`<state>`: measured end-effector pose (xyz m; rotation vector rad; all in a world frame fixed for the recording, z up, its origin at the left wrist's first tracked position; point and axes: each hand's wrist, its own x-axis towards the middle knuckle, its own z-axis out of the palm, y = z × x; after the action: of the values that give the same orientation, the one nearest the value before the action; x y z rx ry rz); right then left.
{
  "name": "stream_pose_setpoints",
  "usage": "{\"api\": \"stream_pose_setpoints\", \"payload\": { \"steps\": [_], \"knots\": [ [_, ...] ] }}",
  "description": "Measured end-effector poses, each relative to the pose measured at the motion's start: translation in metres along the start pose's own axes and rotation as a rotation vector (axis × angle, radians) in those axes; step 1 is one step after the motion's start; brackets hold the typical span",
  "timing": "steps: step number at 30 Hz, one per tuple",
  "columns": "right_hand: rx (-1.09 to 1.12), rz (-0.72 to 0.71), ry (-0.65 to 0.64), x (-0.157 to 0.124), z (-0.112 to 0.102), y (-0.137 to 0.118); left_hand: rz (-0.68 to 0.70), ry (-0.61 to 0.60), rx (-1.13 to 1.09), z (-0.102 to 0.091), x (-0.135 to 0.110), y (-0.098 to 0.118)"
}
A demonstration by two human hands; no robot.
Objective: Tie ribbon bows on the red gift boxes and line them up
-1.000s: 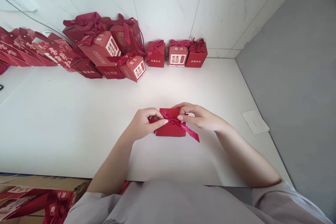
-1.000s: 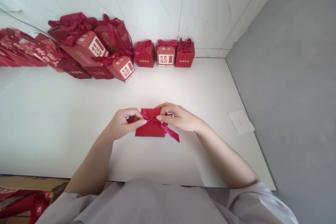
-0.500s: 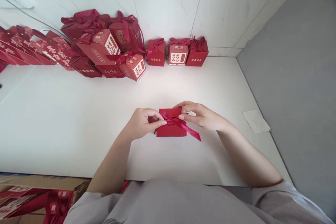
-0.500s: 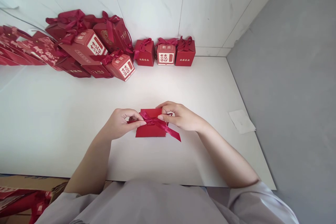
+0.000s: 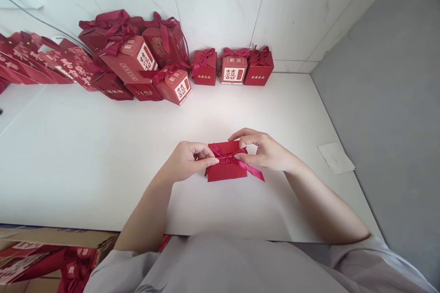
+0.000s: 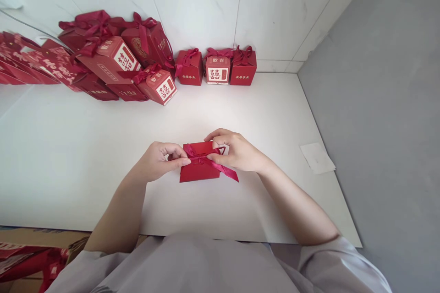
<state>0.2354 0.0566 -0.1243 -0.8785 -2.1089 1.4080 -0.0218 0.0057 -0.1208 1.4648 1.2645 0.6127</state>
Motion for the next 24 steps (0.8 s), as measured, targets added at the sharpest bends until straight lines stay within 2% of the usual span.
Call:
{"api": "stream_pose_setpoints", "payload": {
  "steps": [5, 9, 14, 24],
  "knots": [
    [0.053, 0.019, -0.052, 0.000, 0.002, 0.002, 0.046, -0.018, 0.030, 0.002, -0.003, 0.004],
    [0.075, 0.037, -0.069, 0.001, 0.003, 0.003, 0.124, 0.070, 0.152, 0.011, -0.007, 0.011],
    [0.099, 0.061, -0.089, 0.002, 0.004, 0.000, 0.146, 0.224, 0.278, 0.025, -0.009, 0.012],
    [0.118, 0.067, -0.093, 0.002, 0.005, 0.000, 0.110, 0.163, 0.280, 0.028, -0.013, 0.014]
  ]
}}
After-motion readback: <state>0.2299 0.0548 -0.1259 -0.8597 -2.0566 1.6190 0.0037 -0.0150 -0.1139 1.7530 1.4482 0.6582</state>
